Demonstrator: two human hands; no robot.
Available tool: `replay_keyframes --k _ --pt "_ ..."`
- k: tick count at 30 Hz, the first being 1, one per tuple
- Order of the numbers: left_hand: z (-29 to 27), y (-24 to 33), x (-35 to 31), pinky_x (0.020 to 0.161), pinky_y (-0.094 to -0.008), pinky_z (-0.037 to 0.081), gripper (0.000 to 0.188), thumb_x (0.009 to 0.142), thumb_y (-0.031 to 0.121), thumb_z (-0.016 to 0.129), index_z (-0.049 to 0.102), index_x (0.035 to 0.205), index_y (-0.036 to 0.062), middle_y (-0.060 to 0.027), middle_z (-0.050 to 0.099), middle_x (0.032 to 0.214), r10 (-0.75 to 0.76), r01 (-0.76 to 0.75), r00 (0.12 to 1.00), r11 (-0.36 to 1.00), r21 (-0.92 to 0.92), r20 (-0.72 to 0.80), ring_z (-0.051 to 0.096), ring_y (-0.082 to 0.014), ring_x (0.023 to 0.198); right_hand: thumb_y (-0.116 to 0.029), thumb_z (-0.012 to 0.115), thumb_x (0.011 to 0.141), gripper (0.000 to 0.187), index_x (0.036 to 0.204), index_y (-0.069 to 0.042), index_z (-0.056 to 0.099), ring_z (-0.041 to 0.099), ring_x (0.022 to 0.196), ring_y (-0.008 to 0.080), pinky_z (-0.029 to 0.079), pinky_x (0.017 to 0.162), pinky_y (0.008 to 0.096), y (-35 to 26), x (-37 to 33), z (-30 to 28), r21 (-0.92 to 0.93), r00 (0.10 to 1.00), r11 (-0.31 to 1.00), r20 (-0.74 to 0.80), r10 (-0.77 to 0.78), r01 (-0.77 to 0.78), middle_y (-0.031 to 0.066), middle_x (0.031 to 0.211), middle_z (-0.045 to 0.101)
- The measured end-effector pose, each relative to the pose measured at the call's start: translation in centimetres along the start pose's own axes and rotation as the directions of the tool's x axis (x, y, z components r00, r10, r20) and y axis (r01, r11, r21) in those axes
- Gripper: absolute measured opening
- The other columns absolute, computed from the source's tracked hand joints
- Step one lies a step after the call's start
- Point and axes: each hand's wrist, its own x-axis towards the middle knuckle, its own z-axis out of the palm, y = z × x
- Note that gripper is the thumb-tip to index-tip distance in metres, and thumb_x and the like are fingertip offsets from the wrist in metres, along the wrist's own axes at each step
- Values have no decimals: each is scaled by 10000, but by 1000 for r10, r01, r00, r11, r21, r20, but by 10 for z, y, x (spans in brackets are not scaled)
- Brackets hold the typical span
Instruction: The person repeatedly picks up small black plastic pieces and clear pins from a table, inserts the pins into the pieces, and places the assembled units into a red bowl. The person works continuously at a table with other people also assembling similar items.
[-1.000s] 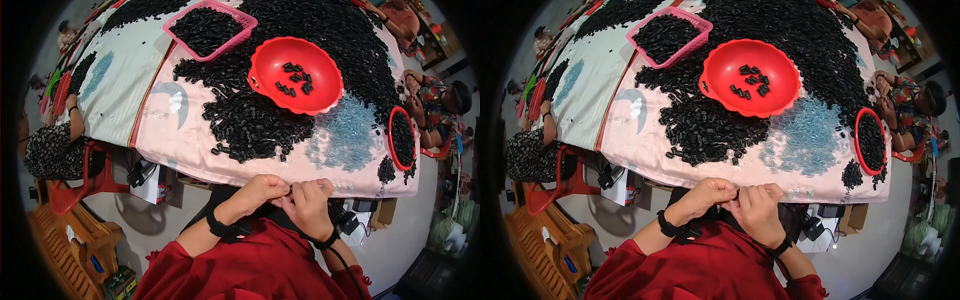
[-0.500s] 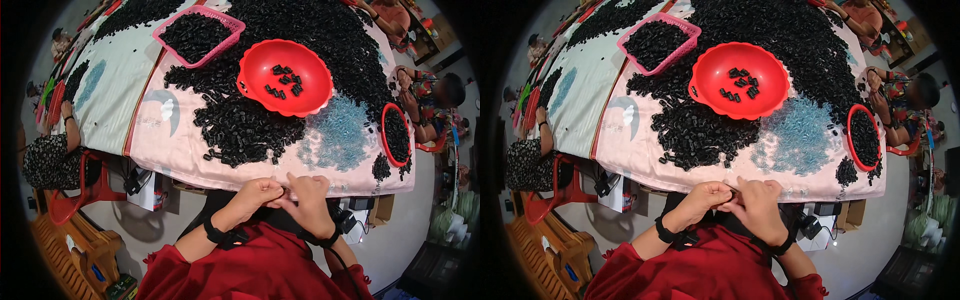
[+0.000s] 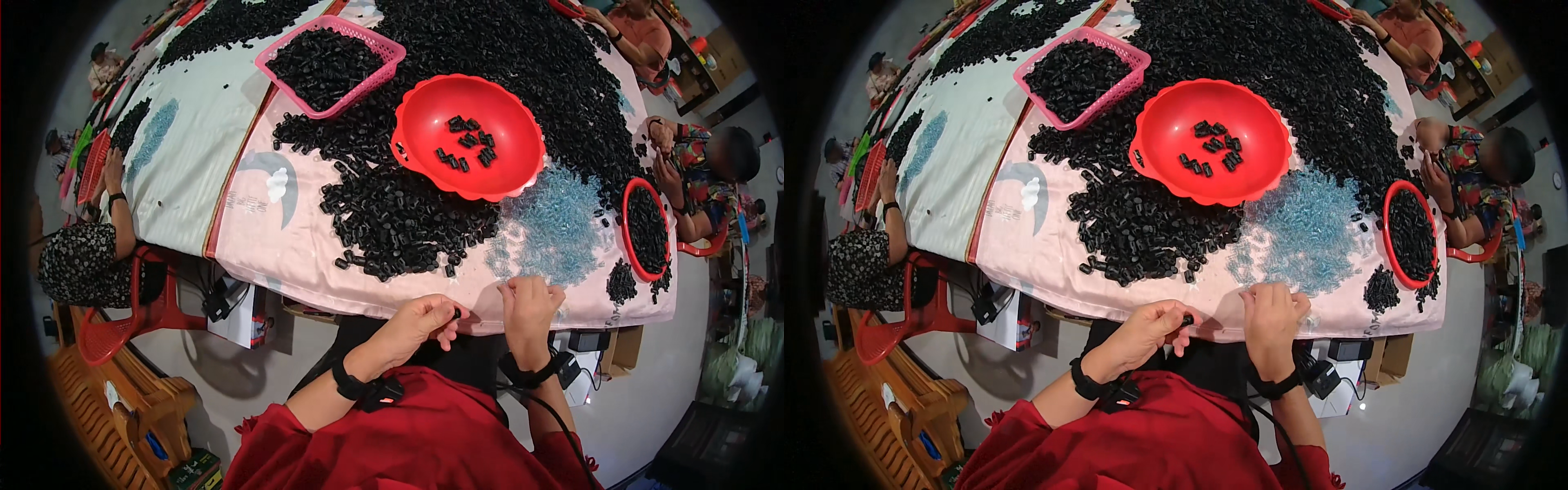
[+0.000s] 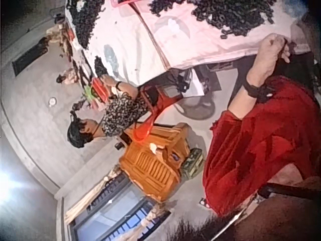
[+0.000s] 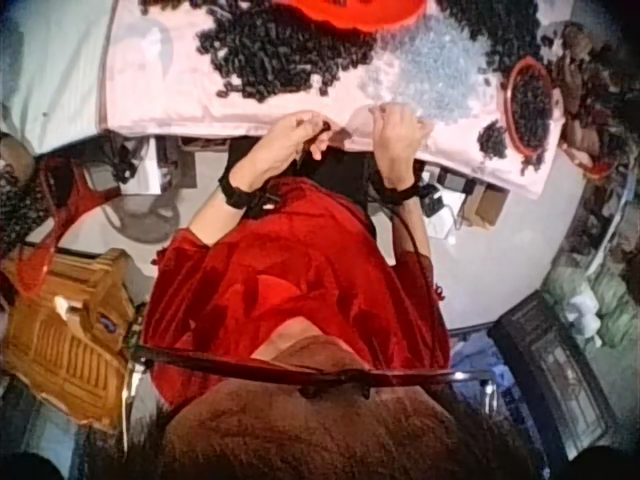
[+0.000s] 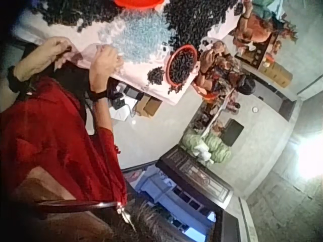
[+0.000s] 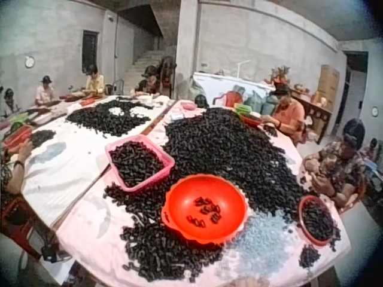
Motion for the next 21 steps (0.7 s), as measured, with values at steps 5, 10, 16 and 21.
replay_keyframes --k 5,10,16,21 --pt "0 5 -2 778 -299 594 459 1116 433 575 668 1237 0 -21 663 952 15 -17 999 999 -37 -47 670 -119 836 -85 805 884 204 1002 -91 639 618 913 264 358 921 442 -1 5 -4 31 1000 999 -2 -13 13 58 944 654" --pt "0 11 -4 812 -326 634 384 1119 375 586 660 1257 24 -54 706 1033 -32 34 999 989 -145 19 734 -156 930 -73 804 881 189 985 -88 646 618 881 271 362 908 433 -5 7 -5 76 1000 997 -6 -6 6 63 930 660" --pt "4 25 -4 733 -320 644 228 1074 265 671 663 1161 55 -58 718 1060 -87 70 995 958 -278 -50 746 -161 958 -116 803 881 182 969 -103 645 624 901 275 375 902 445 6 4 9 68 999 997 35 33 -36 63 919 648" --pt "6 38 4 657 -378 581 222 1003 235 726 653 1027 26 -84 677 918 318 -40 882 786 617 -348 723 -210 848 -98 797 878 176 954 -105 638 615 871 279 371 887 442 4 8 6 83 1000 996 7 29 -29 67 909 644"
